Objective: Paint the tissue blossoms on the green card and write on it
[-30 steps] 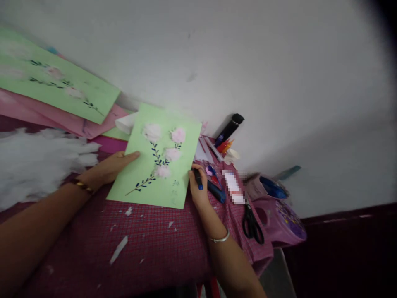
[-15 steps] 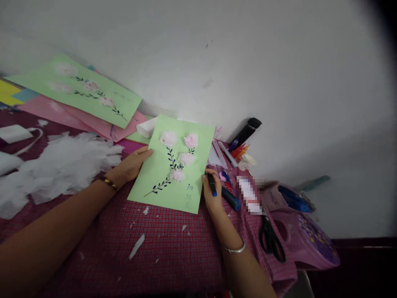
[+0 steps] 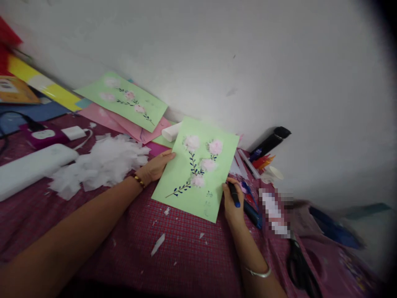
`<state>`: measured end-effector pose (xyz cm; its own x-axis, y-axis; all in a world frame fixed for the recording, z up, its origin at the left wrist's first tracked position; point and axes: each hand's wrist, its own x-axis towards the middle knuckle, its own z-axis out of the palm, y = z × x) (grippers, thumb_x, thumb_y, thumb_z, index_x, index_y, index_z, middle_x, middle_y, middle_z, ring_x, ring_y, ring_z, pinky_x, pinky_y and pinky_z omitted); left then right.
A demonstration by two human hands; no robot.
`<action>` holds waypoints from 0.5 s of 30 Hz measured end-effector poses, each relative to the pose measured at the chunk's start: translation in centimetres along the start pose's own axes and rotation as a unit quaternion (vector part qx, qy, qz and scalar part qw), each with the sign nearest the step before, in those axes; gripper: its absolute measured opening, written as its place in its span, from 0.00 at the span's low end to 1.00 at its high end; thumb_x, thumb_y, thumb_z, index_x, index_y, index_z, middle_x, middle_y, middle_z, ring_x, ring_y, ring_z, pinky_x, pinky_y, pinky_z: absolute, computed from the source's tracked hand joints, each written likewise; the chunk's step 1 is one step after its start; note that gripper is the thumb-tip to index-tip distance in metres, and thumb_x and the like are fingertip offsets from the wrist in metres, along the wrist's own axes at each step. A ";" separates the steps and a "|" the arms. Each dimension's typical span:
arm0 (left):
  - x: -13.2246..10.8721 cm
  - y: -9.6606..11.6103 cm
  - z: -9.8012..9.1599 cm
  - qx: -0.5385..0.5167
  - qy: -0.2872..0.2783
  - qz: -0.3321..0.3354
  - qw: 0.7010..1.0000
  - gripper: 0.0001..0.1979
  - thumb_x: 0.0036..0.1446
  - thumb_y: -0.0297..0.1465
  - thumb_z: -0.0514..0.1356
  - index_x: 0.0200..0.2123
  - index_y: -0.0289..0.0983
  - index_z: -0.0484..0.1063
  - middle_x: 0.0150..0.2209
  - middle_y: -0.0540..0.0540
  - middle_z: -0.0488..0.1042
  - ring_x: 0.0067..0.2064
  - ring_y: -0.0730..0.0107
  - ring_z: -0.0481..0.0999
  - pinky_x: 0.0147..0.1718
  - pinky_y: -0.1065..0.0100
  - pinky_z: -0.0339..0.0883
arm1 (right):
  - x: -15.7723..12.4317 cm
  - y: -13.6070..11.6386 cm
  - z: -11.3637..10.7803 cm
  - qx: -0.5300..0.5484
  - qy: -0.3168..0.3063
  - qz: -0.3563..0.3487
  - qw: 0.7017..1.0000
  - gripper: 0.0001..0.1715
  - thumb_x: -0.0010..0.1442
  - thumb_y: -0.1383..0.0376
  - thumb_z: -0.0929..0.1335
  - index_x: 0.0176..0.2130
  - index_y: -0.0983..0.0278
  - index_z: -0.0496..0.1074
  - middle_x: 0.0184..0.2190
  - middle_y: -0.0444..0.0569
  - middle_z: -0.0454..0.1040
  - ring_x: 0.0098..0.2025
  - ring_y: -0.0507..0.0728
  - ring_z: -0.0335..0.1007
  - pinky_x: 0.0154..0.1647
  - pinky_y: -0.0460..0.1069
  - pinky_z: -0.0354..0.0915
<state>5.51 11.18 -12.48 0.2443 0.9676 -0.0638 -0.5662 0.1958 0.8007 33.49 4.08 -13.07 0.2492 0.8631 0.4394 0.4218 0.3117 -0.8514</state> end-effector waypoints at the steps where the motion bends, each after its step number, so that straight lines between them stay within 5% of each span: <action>1: 0.0 0.0 0.0 -0.005 -0.002 0.000 1.000 0.13 0.56 0.28 0.62 0.45 0.31 0.75 0.36 0.40 0.81 0.30 0.68 0.79 0.34 0.67 0.75 | 0.0 0.0 0.0 -0.003 -0.002 0.004 1.000 0.13 0.58 0.57 0.67 0.41 0.61 0.70 0.38 0.48 0.71 0.41 0.57 0.67 0.46 0.54 0.64; 15: 0.2 -0.3 -0.3 0.014 -0.028 0.001 1.000 0.12 0.58 0.32 0.61 0.44 0.34 0.74 0.39 0.41 0.80 0.34 0.66 0.79 0.38 0.64 0.73 | 0.0 0.1 0.1 0.015 -0.001 0.036 0.999 0.14 0.57 0.54 0.67 0.39 0.60 0.70 0.38 0.48 0.71 0.41 0.57 0.67 0.44 0.54 0.63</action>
<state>5.49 11.34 -12.90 0.2866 0.9576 -0.0296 -0.5449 0.1884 0.8171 33.39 4.15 -13.16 0.2771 0.8842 0.3760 0.3767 0.2600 -0.8891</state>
